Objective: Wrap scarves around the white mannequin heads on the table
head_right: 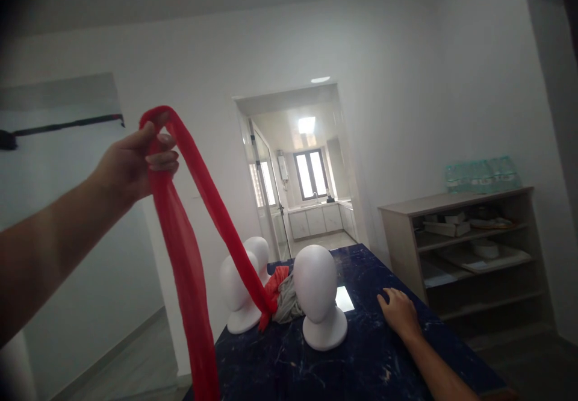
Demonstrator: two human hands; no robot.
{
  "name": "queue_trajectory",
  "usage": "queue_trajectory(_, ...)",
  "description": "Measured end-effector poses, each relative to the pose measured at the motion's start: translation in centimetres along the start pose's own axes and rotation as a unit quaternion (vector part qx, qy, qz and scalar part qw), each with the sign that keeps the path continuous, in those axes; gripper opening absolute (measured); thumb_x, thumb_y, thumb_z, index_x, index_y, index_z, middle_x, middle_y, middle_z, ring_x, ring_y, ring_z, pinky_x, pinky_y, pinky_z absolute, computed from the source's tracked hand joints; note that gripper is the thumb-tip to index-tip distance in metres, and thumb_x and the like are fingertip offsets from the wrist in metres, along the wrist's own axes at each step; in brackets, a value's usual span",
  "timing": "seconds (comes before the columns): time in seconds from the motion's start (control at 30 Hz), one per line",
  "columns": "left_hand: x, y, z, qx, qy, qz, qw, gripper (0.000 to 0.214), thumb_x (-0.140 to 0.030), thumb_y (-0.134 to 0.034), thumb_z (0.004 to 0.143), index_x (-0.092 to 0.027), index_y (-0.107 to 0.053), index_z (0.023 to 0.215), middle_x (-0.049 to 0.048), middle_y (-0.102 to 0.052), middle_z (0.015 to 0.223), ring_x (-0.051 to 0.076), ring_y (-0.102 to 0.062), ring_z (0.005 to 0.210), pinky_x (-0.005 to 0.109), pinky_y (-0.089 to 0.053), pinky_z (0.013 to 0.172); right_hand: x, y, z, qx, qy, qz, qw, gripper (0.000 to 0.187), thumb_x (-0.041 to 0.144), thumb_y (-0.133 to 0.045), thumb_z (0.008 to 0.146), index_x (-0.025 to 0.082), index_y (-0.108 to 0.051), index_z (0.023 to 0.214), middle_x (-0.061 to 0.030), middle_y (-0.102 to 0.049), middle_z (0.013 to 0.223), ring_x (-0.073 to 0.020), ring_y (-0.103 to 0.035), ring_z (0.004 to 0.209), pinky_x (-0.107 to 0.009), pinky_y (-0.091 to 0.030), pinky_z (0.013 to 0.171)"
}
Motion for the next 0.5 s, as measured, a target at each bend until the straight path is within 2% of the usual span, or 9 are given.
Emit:
queue_trajectory(0.07,-0.6,0.0,-0.6,0.008,-0.031,0.017,0.999,0.022,-0.023,-0.046,0.109,-0.020,-0.067,0.116,-0.0024,-0.068,0.077,0.006,-0.030,0.046,0.020,-0.034,0.044,0.6,2.5,-0.2,-0.107,-0.052,0.071,0.990,0.058,0.046,-0.036,0.100,0.010,-0.065,0.135,-0.0225,-0.068,0.134,-0.0367,-0.062,0.127,-0.050,-0.046,0.108)
queue_trajectory(0.13,-0.8,-0.4,-1.5,0.015,-0.054,0.031,0.998,0.022,-0.018,-0.053,0.104,-0.019,-0.065,0.123,0.0007,-0.073,0.090,0.006,-0.035,0.049,0.020,-0.037,0.050,2.8,6.1,-1.4,-0.249,-0.078,0.182,0.948,0.054,0.047,-0.041,0.097,0.010,-0.066,0.126,-0.0234,-0.070,0.121,-0.0388,-0.063,0.117,-0.053,-0.048,0.103)
queue_trajectory(0.2,-0.6,-1.4,-2.5,0.021,-0.072,0.042,0.996,0.028,-0.012,-0.056,0.102,-0.018,-0.063,0.129,0.0037,-0.077,0.104,0.005,-0.041,0.052,0.020,-0.042,0.056,7.0,10.5,-3.5,-0.331,-0.013,0.302,0.894,0.046,0.050,-0.049,0.097,0.014,-0.066,0.120,-0.0192,-0.070,0.115,-0.0359,-0.064,0.113,-0.050,-0.049,0.101)
queue_trajectory(0.23,-0.4,-2.2,-3.1,0.024,-0.081,0.049,0.995,0.030,-0.010,-0.056,0.101,-0.017,-0.062,0.130,0.0046,-0.077,0.109,0.004,-0.044,0.053,0.020,-0.043,0.057,9.6,12.8,-4.8,-0.327,0.023,0.363,0.872,0.041,0.051,-0.052,0.098,0.018,-0.066,0.117,-0.0154,-0.070,0.113,-0.0325,-0.065,0.106,-0.047,-0.051,0.097)
queue_trajectory(0.27,0.0,-3.1,-3.7,0.028,-0.089,0.059,0.994,0.031,-0.008,-0.056,0.101,-0.017,-0.063,0.130,0.0050,-0.078,0.113,0.004,-0.048,0.053,0.020,-0.044,0.057,12.4,15.2,-6.0,-0.294,0.064,0.416,0.858,0.037,0.053,-0.055,0.099,0.021,-0.066,0.113,-0.0115,-0.071,0.110,-0.0294,-0.066,0.100,-0.045,-0.052,0.093)
queue_trajectory(0.3,0.4,-4.0,-4.4,0.035,-0.096,0.070,0.992,0.032,-0.006,-0.056,0.100,-0.017,-0.064,0.129,0.0053,-0.078,0.116,0.005,-0.052,0.054,0.019,-0.045,0.056,15.3,17.4,-7.3,-0.235,0.124,0.464,0.845,0.034,0.053,-0.056,0.101,0.023,-0.067,0.110,-0.0092,-0.072,0.108,-0.0279,-0.067,0.100,-0.043,-0.052,0.093)
queue_trajectory(0.37,1.2,-6.2,-5.7,0.053,-0.104,0.090,0.989,0.033,-0.003,-0.057,0.097,-0.018,-0.066,0.125,0.0058,-0.077,0.123,0.006,-0.061,0.057,0.020,-0.049,0.056,20.8,21.4,-9.5,-0.091,0.231,0.521,0.816,0.033,0.054,-0.058,0.102,0.027,-0.069,0.116,-0.0078,-0.072,0.118,-0.0282,-0.066,0.110,-0.045,-0.051,0.099)
queue_trajectory(0.43,1.8,-8.4,-6.9,0.073,-0.106,0.101,0.987,0.035,-0.001,-0.060,0.095,-0.019,-0.067,0.124,0.0063,-0.076,0.129,0.008,-0.068,0.063,0.022,-0.057,0.061,25.3,24.1,-11.4,0.019,0.291,0.579,0.762,0.046,0.059,-0.064,0.100,0.031,-0.063,0.137,-0.0078,-0.064,0.142,-0.0305,-0.058,0.130,-0.050,-0.044,0.113)
queue_trajectory(0.5,2.2,-10.2,-7.6,0.086,-0.116,0.098,0.985,0.036,0.001,-0.061,0.094,-0.019,-0.066,0.124,0.0056,-0.076,0.129,0.010,-0.073,0.069,0.024,-0.062,0.068,28.8,25.6,-13.1,0.137,0.335,0.630,0.687,0.066,0.067,-0.067,0.096,0.033,-0.053,0.150,-0.0084,-0.059,0.150,-0.0313,-0.055,0.136,-0.052,-0.043,0.115)
Point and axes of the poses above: each hand's wrist, its own z-axis towards the middle knuckle, its own y-axis out of the back of the hand, x = y × z, the point moved 1 cm from there along z, towards the middle knuckle
